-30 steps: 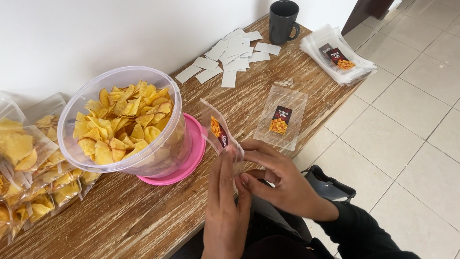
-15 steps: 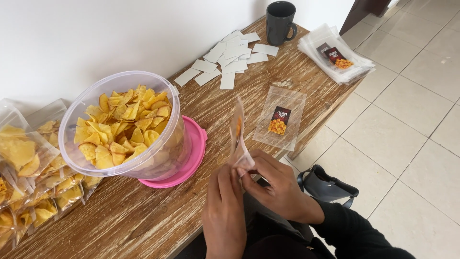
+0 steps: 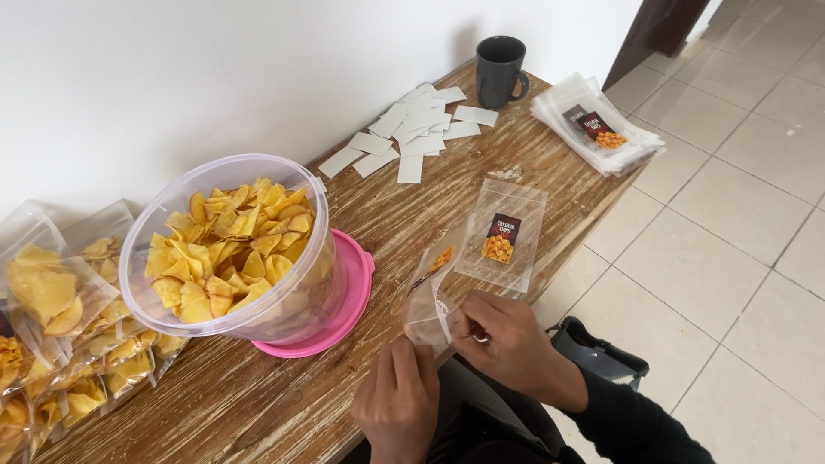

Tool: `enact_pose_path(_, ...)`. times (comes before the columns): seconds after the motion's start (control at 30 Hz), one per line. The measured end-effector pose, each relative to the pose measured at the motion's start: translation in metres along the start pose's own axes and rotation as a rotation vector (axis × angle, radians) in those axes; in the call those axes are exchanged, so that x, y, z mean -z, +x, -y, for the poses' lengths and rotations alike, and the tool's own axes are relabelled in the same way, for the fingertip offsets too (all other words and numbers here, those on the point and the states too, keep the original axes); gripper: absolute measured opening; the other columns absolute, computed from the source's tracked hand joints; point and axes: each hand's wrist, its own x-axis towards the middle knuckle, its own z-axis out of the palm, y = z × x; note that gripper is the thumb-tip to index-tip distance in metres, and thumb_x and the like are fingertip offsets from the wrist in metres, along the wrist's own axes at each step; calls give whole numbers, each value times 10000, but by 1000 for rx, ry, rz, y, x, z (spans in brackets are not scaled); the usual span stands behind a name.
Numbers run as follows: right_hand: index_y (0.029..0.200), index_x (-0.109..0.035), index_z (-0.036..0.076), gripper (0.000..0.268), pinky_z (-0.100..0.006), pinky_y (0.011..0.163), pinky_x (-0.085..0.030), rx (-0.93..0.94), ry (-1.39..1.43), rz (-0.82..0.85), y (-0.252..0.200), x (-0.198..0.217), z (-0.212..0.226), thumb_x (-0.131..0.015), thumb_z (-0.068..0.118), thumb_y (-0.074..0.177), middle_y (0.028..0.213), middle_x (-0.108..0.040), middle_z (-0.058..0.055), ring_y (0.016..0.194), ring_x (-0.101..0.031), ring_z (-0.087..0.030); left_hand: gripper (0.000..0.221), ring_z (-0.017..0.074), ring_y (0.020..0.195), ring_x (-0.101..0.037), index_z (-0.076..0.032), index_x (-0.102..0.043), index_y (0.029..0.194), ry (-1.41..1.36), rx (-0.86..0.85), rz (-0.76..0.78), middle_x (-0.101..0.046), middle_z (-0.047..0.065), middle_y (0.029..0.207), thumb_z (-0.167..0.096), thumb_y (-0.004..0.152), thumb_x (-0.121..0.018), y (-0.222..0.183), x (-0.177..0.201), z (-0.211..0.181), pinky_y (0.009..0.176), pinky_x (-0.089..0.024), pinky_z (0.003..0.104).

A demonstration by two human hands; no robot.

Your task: The person picks up empty plastic bags and fills them with cassava chips from a large plastic container by hand, then seals each bag and places it in a pile on a wooden table.

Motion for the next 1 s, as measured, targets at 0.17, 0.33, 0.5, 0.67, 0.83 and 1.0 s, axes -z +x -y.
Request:
enact_pose_path(0.17, 790, -499, 46, 220, -340, 543, -358, 257, -162, -230, -13, -18, -9, -630, 47, 966, 759, -490, -82, 613, -439, -200, 358, 112, 453, -400, -143, -430, 700, -14, 7, 27, -409, -34, 599, -172, 1027, -575, 0, -1, -7, 414, -301, 275)
enact_pose_path(0.33, 1011, -594, -45, 85, -370, 799, -481, 225, 94, -36, 1, -2, 13, -539, 20, 1018, 1066, -572, -179, 900, -581, -284, 388, 99, 418, -399, -162, -451, 706, 61, 10, 44, -448, -43, 590, -254, 1043, -620, -5, -13, -1, 381, -293, 274)
enact_pose_path(0.5, 1549, -349, 58, 674, -337, 1022, -598, -725, 736, 517, 24, 44, 32, -596, 296, 969, 1529, -568, -133, 1175, -721, -223, 263, 117, 497, -460, -120, -512, 790, 3, -29, 37, -486, -14, 655, -121, 1030, -618, -7, -24, 5, 406, -325, 275)
enact_pose_path(0.67, 1537, -369, 18, 634, -351, 1103, -498, -565, 1196, 375, 22, 33, 22, -635, 20, 962, 1641, -374, -143, 1362, -509, -210, 262, 119, 504, -430, -127, -500, 799, -52, -100, 76, -457, -16, 672, -120, 1055, -555, -7, -28, 0, 425, -337, 270)
enact_pose_path(0.83, 1605, -178, 11, 730, -384, 1258, -302, -412, 1161, 651, 40, 36, 20, -587, 218, 1036, 1613, -389, -174, 1500, -386, -276, 353, 113, 468, -337, -151, -423, 703, -73, -244, -21, -356, -18, 609, -111, 1046, -498, -2, -24, 6, 435, -303, 273)
enact_pose_path(1.0, 1596, 113, 18, 1097, -422, 1303, -158, -270, 1239, 607, 32, 27, 19, -649, 556, 1020, 1710, -50, -236, 1604, -97, -321, 267, 151, 520, -393, -118, -528, 801, -144, -435, 21, -434, 10, 656, -137, 1068, -522, 3, -20, 3, 467, -322, 298)
